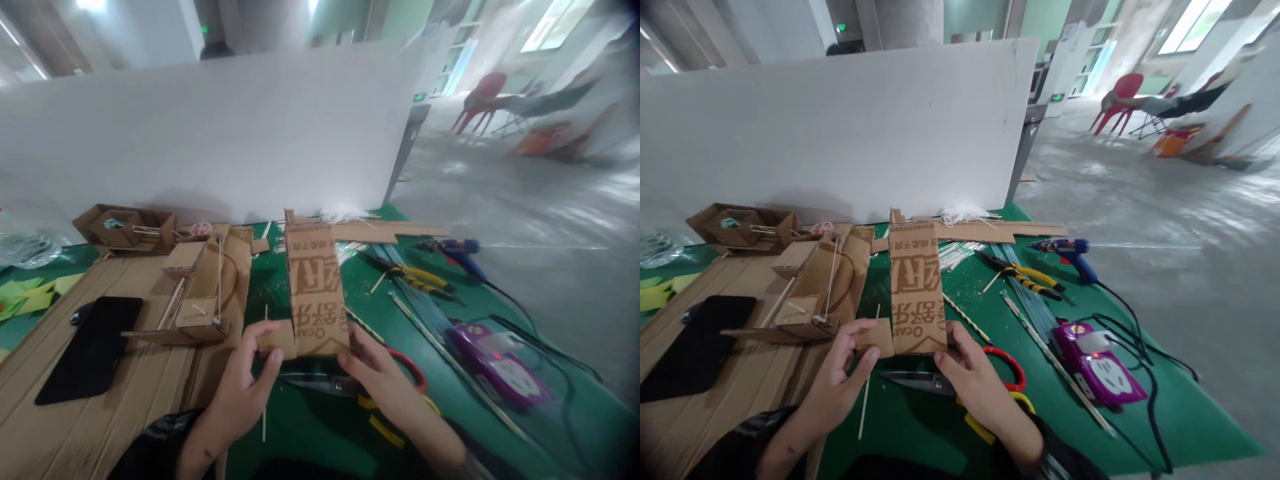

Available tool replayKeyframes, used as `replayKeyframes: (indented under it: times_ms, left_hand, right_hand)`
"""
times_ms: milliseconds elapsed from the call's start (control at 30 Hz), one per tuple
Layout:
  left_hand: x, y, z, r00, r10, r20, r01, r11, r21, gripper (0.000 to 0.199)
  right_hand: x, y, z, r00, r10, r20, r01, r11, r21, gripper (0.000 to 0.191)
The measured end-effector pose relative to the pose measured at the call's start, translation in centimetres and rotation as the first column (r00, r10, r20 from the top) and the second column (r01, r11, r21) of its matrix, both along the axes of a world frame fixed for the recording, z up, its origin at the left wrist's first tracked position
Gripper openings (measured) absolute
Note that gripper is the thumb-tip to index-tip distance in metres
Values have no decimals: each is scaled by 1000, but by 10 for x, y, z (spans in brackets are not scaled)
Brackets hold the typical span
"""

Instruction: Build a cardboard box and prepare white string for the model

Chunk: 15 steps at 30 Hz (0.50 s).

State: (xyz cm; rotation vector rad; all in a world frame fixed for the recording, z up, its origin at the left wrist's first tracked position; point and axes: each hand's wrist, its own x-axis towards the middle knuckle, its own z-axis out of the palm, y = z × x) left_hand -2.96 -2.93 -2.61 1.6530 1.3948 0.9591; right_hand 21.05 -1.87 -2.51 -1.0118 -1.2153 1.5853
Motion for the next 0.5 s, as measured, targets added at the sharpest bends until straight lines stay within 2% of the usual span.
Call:
replayKeyframes:
  times_ms: [167, 300, 400, 500]
  left_hand:
    - [4, 1, 3, 1000, 3, 26, -3, 1000, -18, 32]
    - [7, 1, 6, 999, 11, 46, -10, 1000, -23, 30]
    - [8, 1, 6, 999, 18, 45, -17, 999, -29, 30]
    - [7, -1, 5, 1000, 15, 17, -15, 1000, -25, 30]
  right_hand:
    - [-5, 0, -2, 999, -38, -6, 38, 999, -36, 41]
    - [-7, 2, -2, 998, -45, 33, 45, 999, -6, 31]
    - [-5, 2, -2, 999, -16, 51, 15, 1000, 21, 27]
    - [-3, 1, 2, 999, 31, 18, -31, 999, 13, 35]
